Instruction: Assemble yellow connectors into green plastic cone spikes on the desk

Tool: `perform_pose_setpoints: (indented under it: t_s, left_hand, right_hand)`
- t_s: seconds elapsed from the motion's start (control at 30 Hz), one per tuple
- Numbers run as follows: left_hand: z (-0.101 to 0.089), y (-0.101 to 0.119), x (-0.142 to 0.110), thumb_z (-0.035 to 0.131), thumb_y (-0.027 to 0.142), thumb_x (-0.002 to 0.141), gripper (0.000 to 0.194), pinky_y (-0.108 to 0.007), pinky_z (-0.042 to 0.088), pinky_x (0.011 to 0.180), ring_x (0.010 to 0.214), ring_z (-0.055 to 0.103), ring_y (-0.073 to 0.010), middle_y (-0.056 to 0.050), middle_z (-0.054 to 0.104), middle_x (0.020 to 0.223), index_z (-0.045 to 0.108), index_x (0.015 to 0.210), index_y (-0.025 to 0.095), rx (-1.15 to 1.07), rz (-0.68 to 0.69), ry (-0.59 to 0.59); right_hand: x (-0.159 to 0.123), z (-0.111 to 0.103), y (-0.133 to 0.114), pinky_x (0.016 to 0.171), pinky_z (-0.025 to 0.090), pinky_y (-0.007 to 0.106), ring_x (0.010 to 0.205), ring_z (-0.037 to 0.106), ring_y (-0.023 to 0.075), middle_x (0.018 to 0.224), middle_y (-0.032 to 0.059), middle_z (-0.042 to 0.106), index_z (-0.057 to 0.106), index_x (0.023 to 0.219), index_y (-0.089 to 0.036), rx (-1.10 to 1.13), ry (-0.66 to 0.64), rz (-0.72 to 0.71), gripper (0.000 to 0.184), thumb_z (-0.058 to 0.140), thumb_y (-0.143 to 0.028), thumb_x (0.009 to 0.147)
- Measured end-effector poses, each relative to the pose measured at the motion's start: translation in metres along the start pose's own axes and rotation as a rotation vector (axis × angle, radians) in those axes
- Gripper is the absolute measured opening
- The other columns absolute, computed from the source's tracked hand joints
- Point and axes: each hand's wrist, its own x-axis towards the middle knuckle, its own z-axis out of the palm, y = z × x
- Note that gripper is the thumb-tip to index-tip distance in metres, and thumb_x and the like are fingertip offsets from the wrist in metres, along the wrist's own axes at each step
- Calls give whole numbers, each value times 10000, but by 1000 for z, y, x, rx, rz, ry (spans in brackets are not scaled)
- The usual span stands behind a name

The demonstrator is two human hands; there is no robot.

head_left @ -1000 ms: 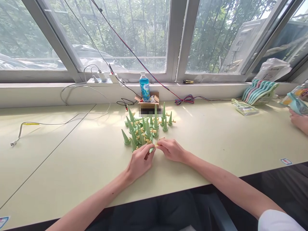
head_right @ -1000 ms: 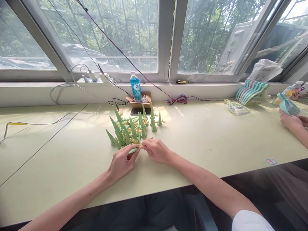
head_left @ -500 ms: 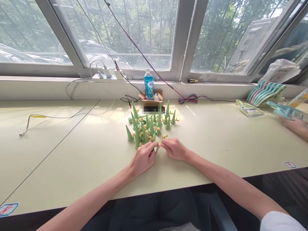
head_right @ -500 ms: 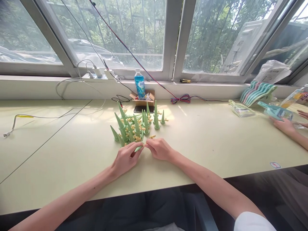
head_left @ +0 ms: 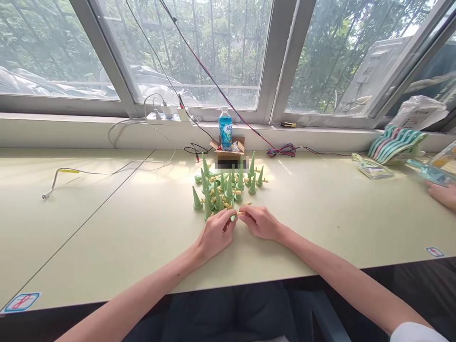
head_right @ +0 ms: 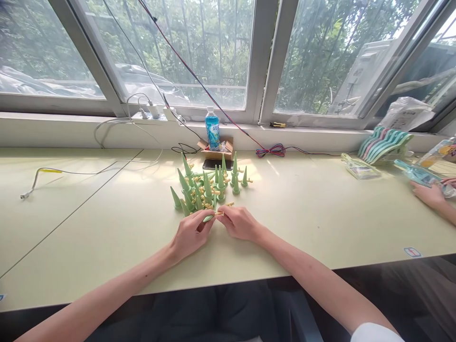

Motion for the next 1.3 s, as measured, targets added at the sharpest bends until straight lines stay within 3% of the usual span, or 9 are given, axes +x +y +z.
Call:
perform_pose_setpoints:
  t_s: [0.2, 0.43, 0.57, 0.77, 0.97, 1.1, 1.3]
  left_hand:
    - [0, -2, -1, 513, 188, 937, 126, -203, 393, 488, 454, 432, -72, 0, 620, 725, 634, 970, 188, 19, 12, -1]
    - [1, -6, -6, 488, 119, 916, 158, -202, 377, 508, 490, 416, -91, 29, 492, 640, 627, 934, 191, 52, 53, -30]
    - [0, -5, -6, 488, 130, 933, 147, -200, 366, 495, 481, 416, -83, 19, 530, 671, 617, 973, 189, 42, 57, -34]
    - [-2, -2, -5, 498, 195, 961, 119, -196, 385, 480, 461, 447, -71, 5, 588, 706, 604, 1013, 186, 13, 20, -45]
    - [-5, -4, -5, 510, 200, 950, 122, -196, 405, 456, 476, 490, -76, -22, 654, 764, 618, 1005, 190, -20, -10, -48]
    - [-5, -5, -6, 536, 199, 933, 114, -192, 419, 437, 441, 496, -66, -12, 671, 759, 624, 1004, 185, -87, -57, -34]
    - [-7, -3, -4, 558, 197, 923, 95, -184, 416, 420, 428, 512, -71, 21, 630, 635, 628, 981, 170, -126, -78, -33]
  right_hand:
    - [-1, 2, 3, 544, 329, 244, 546, 407, 131, 666, 4, 524, 505, 856, -189, 36, -10, 3, 234, 347, -244, 1021]
    - [-1, 4, -1, 542, 344, 242, 527, 395, 123, 640, -14, 476, 514, 842, -184, 147, -36, 83, 253, 338, -241, 1016]
    - [-1, 5, -3, 533, 338, 240, 519, 394, 116, 628, -18, 465, 445, 760, -198, 185, -42, 92, 288, 331, -261, 1017]
    - [-1, 7, 0, 484, 232, 249, 470, 242, 103, 563, -62, 319, 339, 694, -218, 113, -38, 85, 320, 341, -260, 1011]
    - [1, 1, -3, 540, 325, 238, 529, 405, 118, 622, -24, 495, 506, 834, -195, 107, -51, 76, 210, 415, -283, 1000]
    - [0, -3, -5, 525, 330, 236, 496, 399, 118, 580, -46, 497, 541, 974, -180, 112, -82, 27, 110, 526, -285, 943]
    - [-2, -1, -1, 522, 317, 249, 493, 400, 133, 585, -26, 530, 530, 1008, -182, 76, -96, -10, 118, 458, -272, 978]
